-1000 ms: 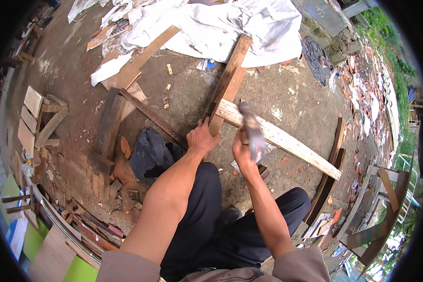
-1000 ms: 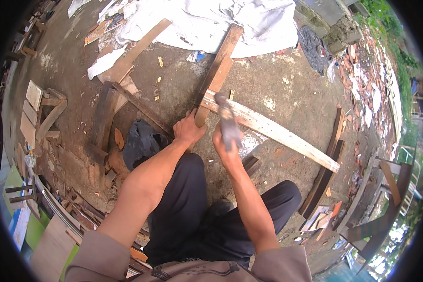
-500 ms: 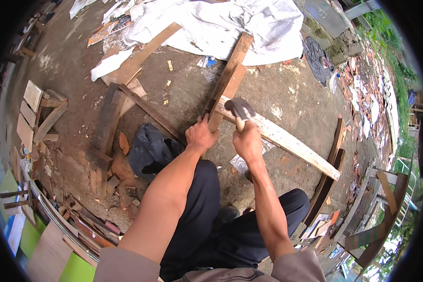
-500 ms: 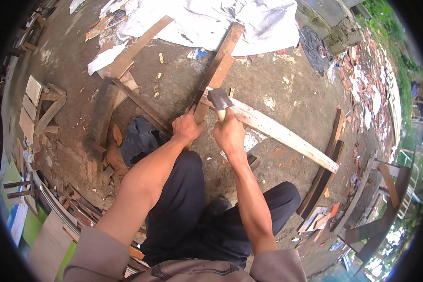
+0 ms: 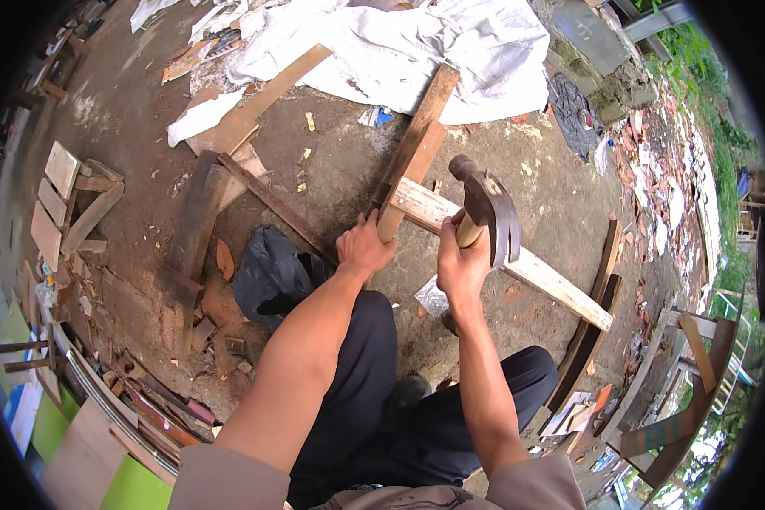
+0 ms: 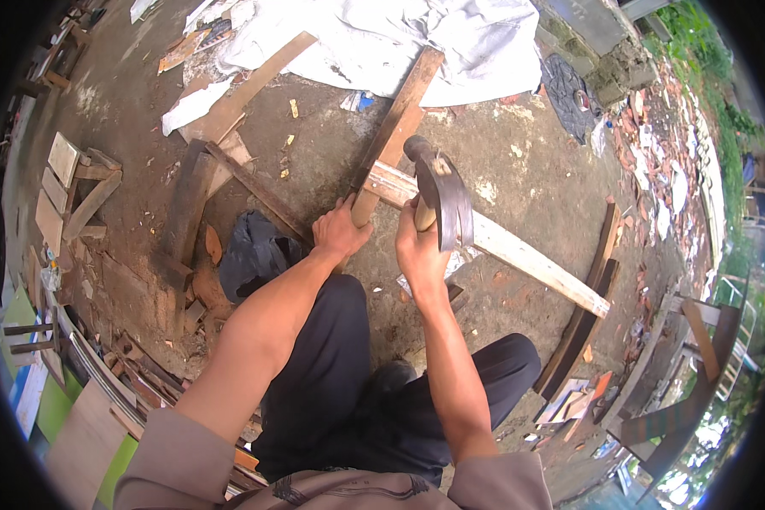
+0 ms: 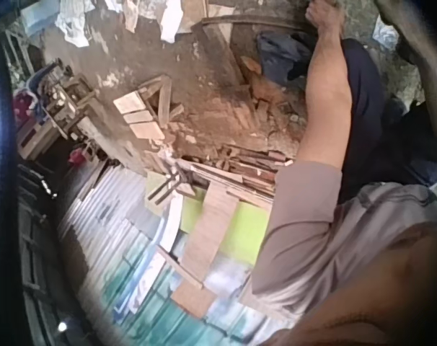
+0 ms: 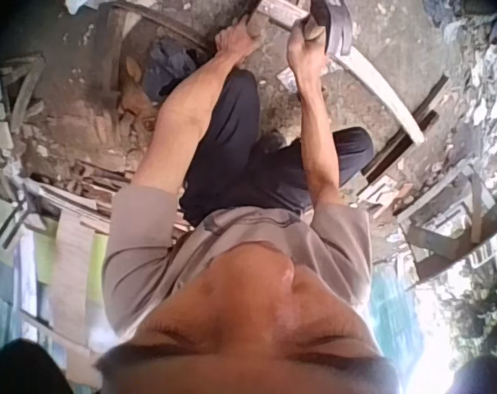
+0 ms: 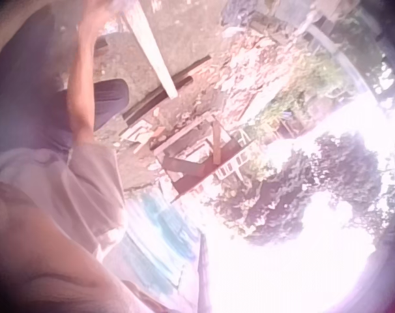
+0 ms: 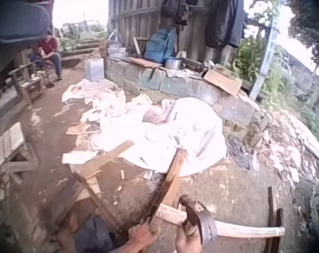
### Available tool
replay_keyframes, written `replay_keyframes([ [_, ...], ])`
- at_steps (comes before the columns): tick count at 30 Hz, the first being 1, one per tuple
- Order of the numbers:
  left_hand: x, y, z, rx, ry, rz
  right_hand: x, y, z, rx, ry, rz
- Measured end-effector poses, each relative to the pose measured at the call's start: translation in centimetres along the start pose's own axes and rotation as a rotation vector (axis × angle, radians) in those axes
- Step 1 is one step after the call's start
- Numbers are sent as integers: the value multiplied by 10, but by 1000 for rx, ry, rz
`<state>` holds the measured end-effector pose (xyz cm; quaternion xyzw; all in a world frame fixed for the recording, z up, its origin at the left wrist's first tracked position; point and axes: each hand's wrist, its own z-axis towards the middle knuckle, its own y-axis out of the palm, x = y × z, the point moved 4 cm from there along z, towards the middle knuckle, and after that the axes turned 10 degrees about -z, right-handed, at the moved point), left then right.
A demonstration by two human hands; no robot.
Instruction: The person sits on the ground and uses a hammer to drive nails into wooden planks, joining them to form a rectangular frame. The person repeatedly positions the planks and hammers nails to secure the joints.
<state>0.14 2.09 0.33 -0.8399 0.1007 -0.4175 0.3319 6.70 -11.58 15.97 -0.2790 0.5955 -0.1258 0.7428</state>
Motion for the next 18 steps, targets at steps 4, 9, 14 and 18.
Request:
replay_keyframes([
  [4, 12, 0, 2, -54, 20, -16, 77, 43, -3, -454, 105, -691],
  [9, 2, -4, 0, 4, -27, 30, 13, 18, 4, -142, 27, -158],
  [14, 12, 3, -2, -38, -11, 11, 101, 47, -7, -412, 141, -672],
  [18, 1, -2, 1, -14, -23, -2, 18, 10, 18, -332, 180, -412],
])
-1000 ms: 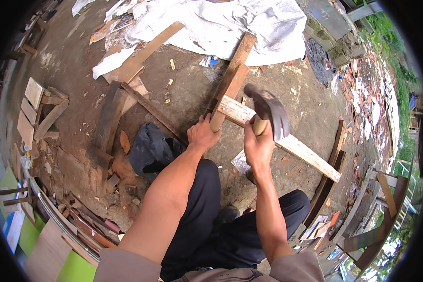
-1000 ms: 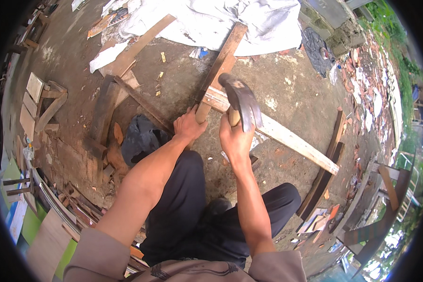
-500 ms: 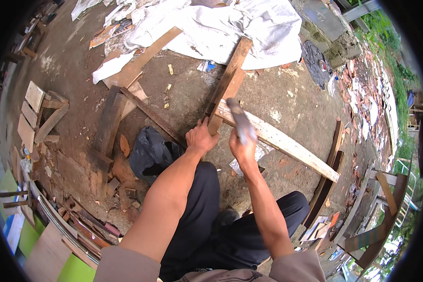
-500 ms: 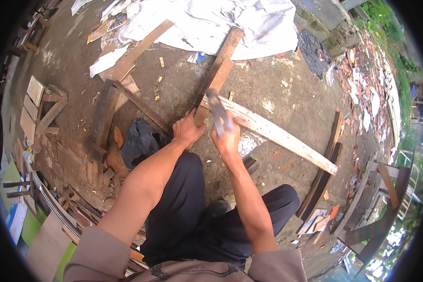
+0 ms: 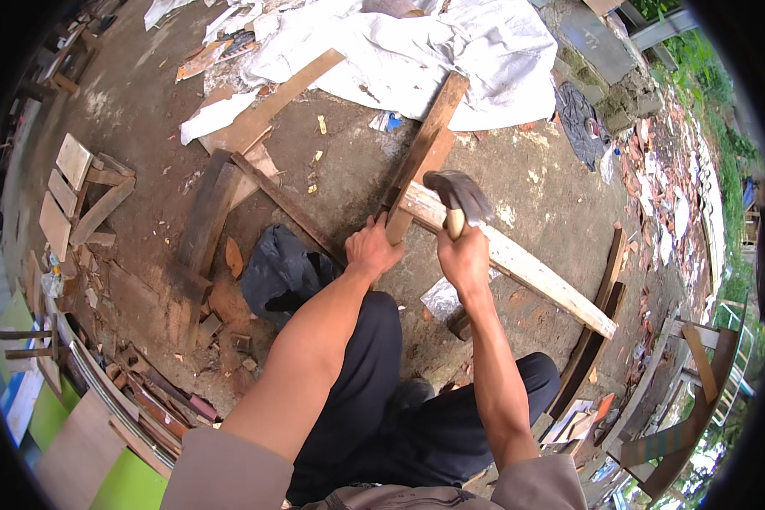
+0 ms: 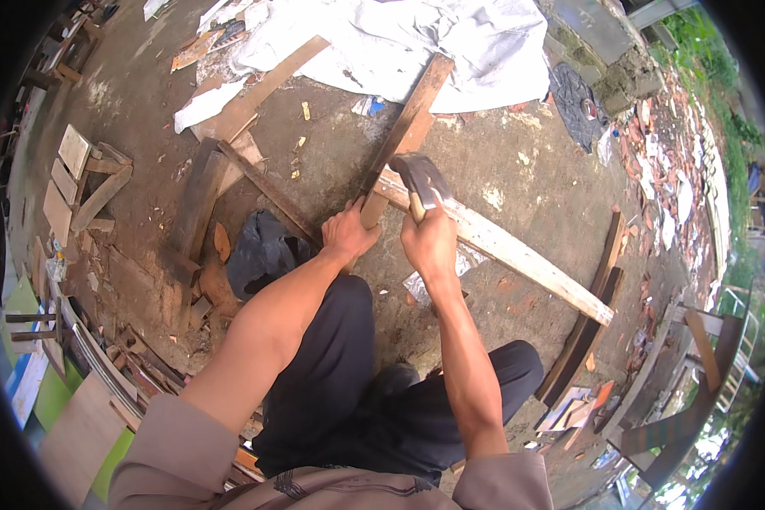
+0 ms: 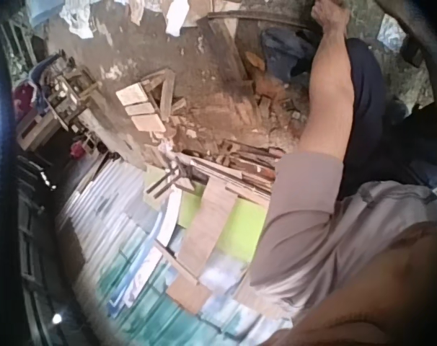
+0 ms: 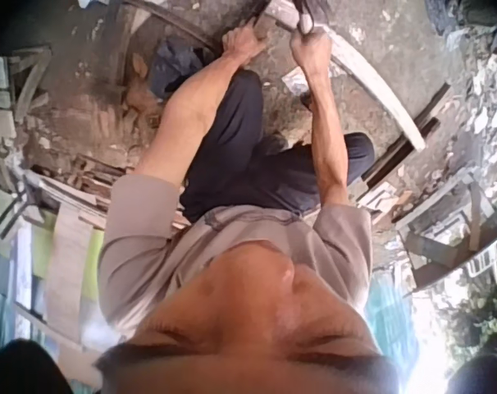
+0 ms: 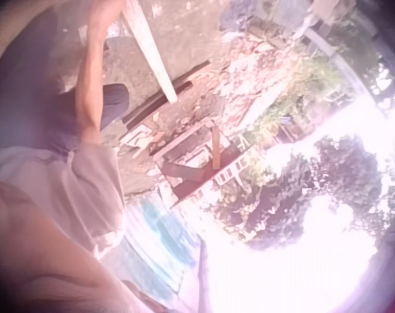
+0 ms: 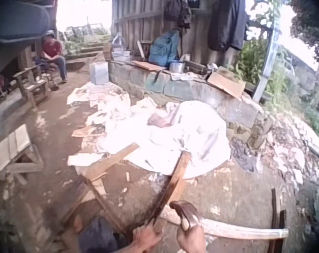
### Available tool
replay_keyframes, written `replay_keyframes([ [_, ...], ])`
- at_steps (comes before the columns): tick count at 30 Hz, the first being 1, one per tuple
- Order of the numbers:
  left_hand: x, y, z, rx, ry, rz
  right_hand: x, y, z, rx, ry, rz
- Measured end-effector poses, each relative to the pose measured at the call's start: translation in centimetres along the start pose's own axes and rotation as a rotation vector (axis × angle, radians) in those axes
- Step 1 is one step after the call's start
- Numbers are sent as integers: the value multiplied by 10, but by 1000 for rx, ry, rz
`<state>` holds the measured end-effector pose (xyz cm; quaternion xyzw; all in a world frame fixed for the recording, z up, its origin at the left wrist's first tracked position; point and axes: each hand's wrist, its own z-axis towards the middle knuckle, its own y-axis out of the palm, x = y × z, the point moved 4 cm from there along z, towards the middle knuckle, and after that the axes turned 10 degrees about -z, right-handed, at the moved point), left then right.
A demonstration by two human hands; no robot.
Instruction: The person sits on the ground and uses a hammer to drive nails into wooden planks, joining them to form a rectangular frame. The person repeatedly positions the planks and hammers nails to secure the joints.
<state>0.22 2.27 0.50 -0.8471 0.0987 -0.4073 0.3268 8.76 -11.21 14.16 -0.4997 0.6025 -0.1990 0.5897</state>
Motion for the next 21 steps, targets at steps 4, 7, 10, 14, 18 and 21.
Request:
replay_keyframes([
  [4, 13, 5, 0, 20, 29, 1, 31, 33, -5, 508, -374, 204],
  [7, 12, 0, -1, -30, 9, -19, 46, 51, 6, -89, 6, -244],
  [10, 6, -6, 4, -18, -4, -9, 17, 13, -6, -22, -41, -83],
  [14, 15, -1, -1, -4, 16, 5, 30, 35, -5, 444, -426, -2],
  [18, 7, -1, 3, 1, 26, 0, 35, 34, 11, -67, -40, -211],
  [21, 4, -1, 1, 32, 6, 1, 24, 22, -7, 221, -263, 105],
])
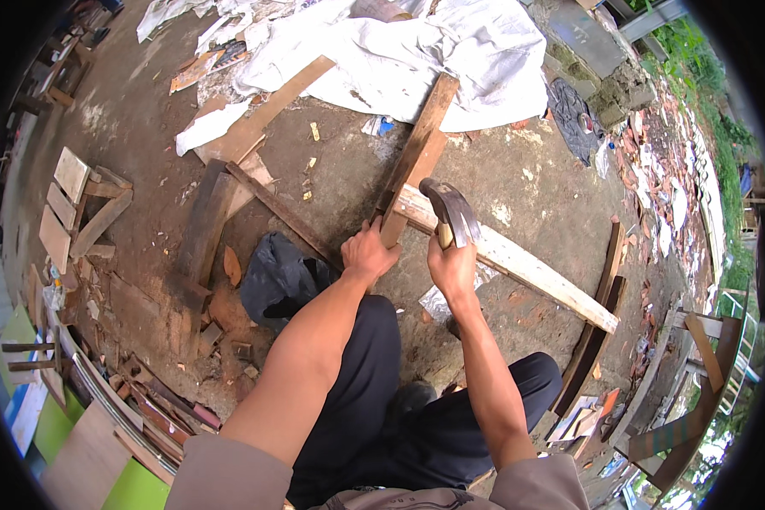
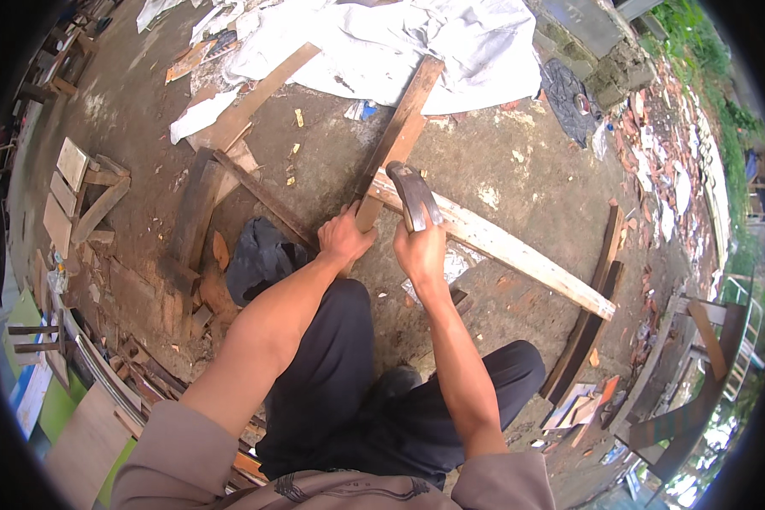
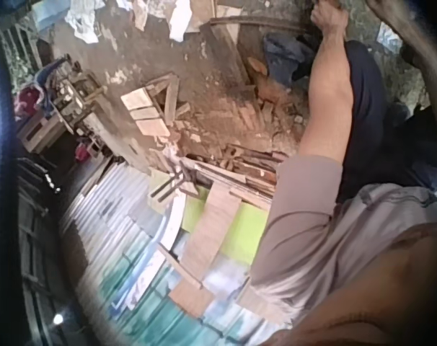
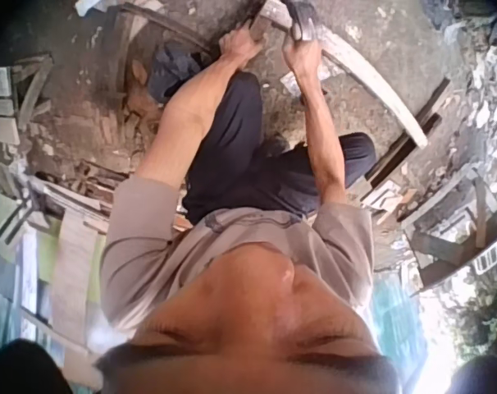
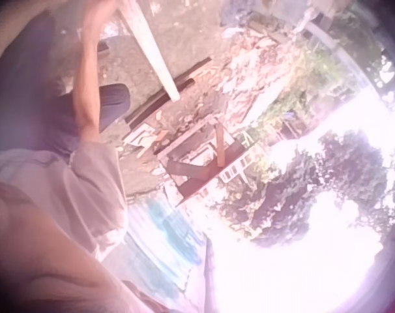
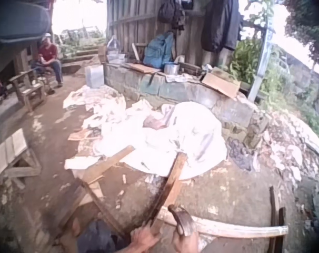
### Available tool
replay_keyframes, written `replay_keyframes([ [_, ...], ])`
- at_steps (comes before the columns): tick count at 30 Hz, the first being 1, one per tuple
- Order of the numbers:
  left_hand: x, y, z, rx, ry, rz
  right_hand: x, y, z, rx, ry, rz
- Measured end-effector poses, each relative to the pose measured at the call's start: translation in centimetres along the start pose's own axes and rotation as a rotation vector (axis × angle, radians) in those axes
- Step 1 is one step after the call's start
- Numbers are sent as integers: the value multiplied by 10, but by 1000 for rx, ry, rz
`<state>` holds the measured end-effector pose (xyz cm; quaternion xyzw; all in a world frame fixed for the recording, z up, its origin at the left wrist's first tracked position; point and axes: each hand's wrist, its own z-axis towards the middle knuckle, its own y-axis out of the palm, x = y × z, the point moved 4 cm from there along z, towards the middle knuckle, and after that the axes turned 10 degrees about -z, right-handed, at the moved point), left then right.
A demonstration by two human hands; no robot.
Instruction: The person sits on the ground and uses a hammer to drive nails into wooden planks, joining them to form a rectangular frame. The person repeatedly positions the planks and hammers nails to secure the joints.
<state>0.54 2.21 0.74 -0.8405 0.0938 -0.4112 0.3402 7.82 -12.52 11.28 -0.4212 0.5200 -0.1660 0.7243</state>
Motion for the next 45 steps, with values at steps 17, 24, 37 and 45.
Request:
replay_keyframes([
  [17, 9, -3, -2, 2, -3, 14, -6, -6, 27, -194, 211, -148],
  [24, 9, 1, -1, -8, 1, 49, 11, 17, 19, -451, 246, -309],
  [37, 11, 3, 0, 6, 32, 109, 29, -107, -76, -591, 295, -499],
  [45, 23, -15, -20, -322, -59, 519, 33, -111, -82, -701, 236, -593],
])
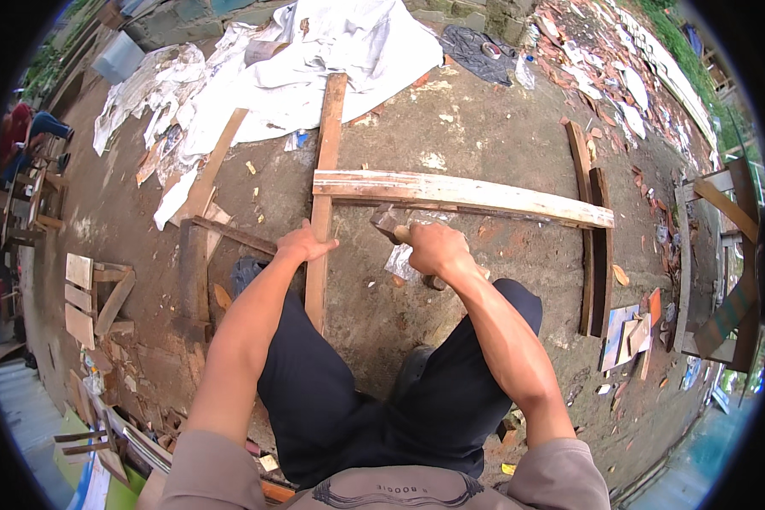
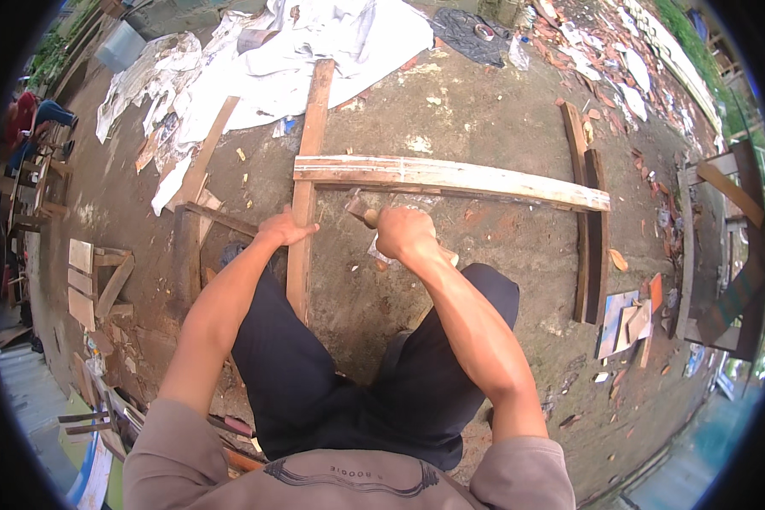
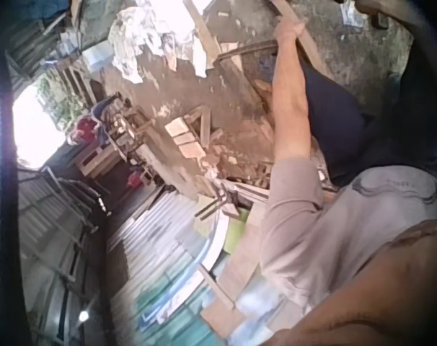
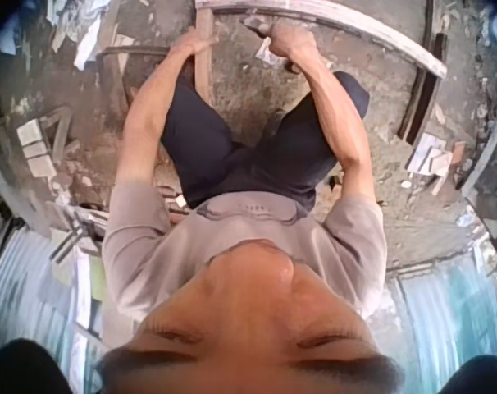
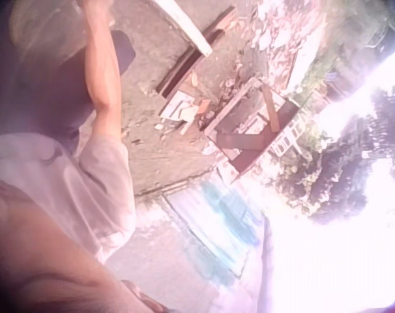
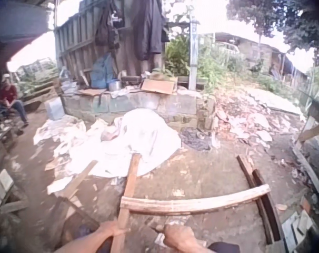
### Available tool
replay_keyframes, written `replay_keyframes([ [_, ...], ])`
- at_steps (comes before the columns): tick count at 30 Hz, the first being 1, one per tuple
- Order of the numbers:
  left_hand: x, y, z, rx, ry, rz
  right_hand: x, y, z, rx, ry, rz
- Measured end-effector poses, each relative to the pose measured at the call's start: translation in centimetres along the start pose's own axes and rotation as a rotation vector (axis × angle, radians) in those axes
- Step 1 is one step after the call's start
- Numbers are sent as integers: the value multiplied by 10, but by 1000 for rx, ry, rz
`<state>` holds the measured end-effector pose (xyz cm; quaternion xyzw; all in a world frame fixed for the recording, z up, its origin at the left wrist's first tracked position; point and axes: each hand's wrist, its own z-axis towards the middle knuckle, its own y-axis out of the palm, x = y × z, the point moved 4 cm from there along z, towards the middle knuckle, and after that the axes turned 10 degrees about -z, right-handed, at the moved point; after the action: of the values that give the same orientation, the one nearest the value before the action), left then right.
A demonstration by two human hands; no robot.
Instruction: The person sits on the ground and uses a hammer to drive nails into wooden planks, joining them to form a rectangular frame. The person repeatedly positions the planks and hammers nails to secure the joints.
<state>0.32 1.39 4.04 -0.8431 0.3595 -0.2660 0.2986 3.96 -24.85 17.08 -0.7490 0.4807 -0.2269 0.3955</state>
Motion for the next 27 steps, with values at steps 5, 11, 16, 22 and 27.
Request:
replay_keyframes([
  [5, -49, 72, -39, 183, 45, -392, 2, -9, -1, 35, -42, -3],
  [11, -73, 114, -73, 370, 87, -584, -3, -14, -6, 49, -45, -16],
  [16, -75, 118, -70, 392, 161, -623, -13, -11, -7, 114, -33, -8],
  [22, -86, 110, -68, 141, 235, -906, -30, 2, 4, -3, -131, -58],
  [27, -117, 136, -72, 25, 251, -972, -48, 27, 16, 4, -89, -52],
])
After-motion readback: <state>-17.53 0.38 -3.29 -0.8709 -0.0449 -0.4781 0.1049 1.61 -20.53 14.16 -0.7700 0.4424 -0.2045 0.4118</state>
